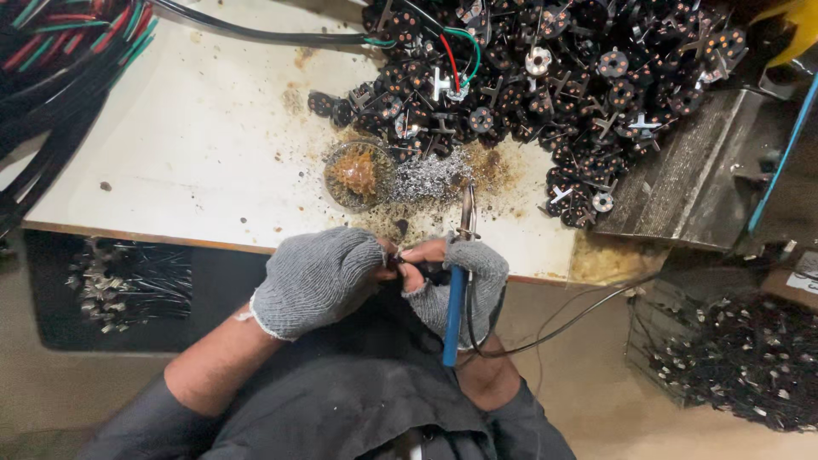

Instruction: The person, wearing fingerless gloves, solders red and green wires onto the terminals of black lamp holders at a workbench. They hold a soldering iron in one hand and wire in the other, dip wires in flux, solder each connection, and place finished lamp holders onto a large pile on the bench.

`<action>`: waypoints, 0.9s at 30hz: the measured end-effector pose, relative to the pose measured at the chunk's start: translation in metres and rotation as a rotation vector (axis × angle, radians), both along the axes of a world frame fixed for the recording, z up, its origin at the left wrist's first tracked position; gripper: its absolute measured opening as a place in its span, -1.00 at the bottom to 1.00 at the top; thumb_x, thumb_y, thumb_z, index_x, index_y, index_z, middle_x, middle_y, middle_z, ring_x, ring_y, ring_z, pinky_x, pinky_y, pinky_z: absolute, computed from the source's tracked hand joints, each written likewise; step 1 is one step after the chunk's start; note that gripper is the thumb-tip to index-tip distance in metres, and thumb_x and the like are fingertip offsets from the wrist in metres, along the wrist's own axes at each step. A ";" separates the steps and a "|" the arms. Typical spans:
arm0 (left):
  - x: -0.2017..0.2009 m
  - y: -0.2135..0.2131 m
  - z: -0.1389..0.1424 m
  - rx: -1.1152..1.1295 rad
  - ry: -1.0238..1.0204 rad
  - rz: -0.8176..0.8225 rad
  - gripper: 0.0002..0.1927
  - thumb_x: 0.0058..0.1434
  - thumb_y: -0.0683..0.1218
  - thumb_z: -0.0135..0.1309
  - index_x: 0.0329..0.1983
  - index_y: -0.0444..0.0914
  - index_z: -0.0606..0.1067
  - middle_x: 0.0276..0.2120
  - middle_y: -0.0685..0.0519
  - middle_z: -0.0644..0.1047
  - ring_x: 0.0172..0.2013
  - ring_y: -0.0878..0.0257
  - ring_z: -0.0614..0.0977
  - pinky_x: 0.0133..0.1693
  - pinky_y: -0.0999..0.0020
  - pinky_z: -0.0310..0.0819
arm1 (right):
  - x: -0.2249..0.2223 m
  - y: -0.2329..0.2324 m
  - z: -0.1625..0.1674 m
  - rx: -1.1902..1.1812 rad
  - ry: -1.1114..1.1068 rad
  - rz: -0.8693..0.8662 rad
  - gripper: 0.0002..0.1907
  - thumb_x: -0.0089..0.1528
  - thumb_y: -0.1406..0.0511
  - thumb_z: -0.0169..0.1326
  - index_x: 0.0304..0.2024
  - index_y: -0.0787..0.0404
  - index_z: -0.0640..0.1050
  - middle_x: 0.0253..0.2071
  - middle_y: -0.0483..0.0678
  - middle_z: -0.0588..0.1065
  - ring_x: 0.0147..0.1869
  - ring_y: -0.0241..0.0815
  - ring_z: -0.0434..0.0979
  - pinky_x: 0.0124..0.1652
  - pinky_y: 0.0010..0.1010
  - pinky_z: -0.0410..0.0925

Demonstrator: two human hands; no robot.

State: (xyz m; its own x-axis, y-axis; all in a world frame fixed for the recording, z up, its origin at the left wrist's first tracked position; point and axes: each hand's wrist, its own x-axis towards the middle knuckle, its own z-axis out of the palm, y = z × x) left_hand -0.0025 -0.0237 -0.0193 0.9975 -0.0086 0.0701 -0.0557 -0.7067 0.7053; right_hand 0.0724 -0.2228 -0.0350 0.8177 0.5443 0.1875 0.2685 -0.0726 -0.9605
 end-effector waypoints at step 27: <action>0.012 0.019 0.026 0.147 -0.006 0.144 -0.65 0.23 0.16 0.25 -0.51 -0.11 0.48 -0.59 0.03 0.46 -0.54 0.02 0.56 -0.51 0.09 0.37 | 0.025 0.028 0.047 -0.240 -0.239 0.018 -0.63 0.36 0.47 0.19 0.10 0.24 0.30 0.01 0.11 0.62 0.03 -0.08 0.67 0.05 -0.40 0.49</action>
